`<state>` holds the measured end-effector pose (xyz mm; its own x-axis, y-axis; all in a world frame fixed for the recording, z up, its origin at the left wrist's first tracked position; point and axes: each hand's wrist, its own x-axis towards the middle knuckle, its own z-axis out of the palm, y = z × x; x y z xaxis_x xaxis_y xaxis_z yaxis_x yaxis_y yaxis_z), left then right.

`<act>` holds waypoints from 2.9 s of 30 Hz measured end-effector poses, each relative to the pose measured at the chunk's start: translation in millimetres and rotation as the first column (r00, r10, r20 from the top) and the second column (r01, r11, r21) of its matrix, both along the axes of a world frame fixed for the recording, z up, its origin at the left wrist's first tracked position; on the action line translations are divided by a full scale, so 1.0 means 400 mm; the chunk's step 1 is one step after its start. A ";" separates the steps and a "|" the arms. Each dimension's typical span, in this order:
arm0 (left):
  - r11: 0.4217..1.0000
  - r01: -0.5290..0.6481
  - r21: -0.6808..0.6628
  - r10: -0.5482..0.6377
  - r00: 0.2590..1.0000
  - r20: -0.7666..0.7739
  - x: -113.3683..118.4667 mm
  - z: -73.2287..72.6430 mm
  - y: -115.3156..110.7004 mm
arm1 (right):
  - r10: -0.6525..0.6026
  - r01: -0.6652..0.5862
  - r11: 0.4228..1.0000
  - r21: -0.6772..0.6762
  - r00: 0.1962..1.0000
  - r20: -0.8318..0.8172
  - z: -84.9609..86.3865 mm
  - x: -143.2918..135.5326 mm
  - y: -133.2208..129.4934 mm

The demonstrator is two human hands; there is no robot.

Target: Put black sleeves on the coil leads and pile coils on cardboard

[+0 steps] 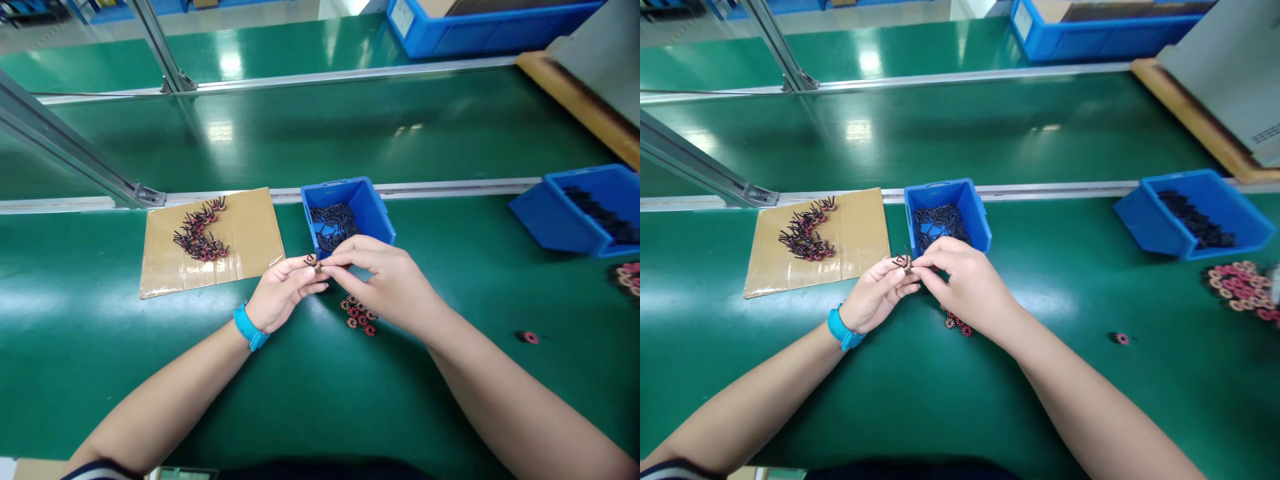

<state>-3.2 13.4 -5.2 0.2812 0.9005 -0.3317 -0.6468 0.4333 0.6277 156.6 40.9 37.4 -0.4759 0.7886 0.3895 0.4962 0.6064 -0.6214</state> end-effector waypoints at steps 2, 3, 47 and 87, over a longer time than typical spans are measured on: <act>1.000 -0.002 -0.003 0.002 1.000 0.000 0.000 0.001 0.000 | 0.005 -0.005 0.999 0.040 1.000 0.018 0.000 -0.001 -0.002; 1.000 -0.002 -0.005 0.002 1.000 -0.001 -0.001 0.002 0.000 | 0.010 -0.011 0.998 0.061 1.000 0.029 0.000 -0.001 -0.003; 0.954 -0.037 0.298 0.136 0.937 -0.321 -0.008 -0.025 -0.020 | 0.000 -0.002 0.999 -0.052 0.999 -0.040 0.024 -0.010 -0.022; 0.917 0.182 0.355 -0.058 0.941 -0.333 -0.005 0.000 -0.030 | 0.181 -0.226 0.846 -0.482 0.974 -0.138 0.018 0.043 0.019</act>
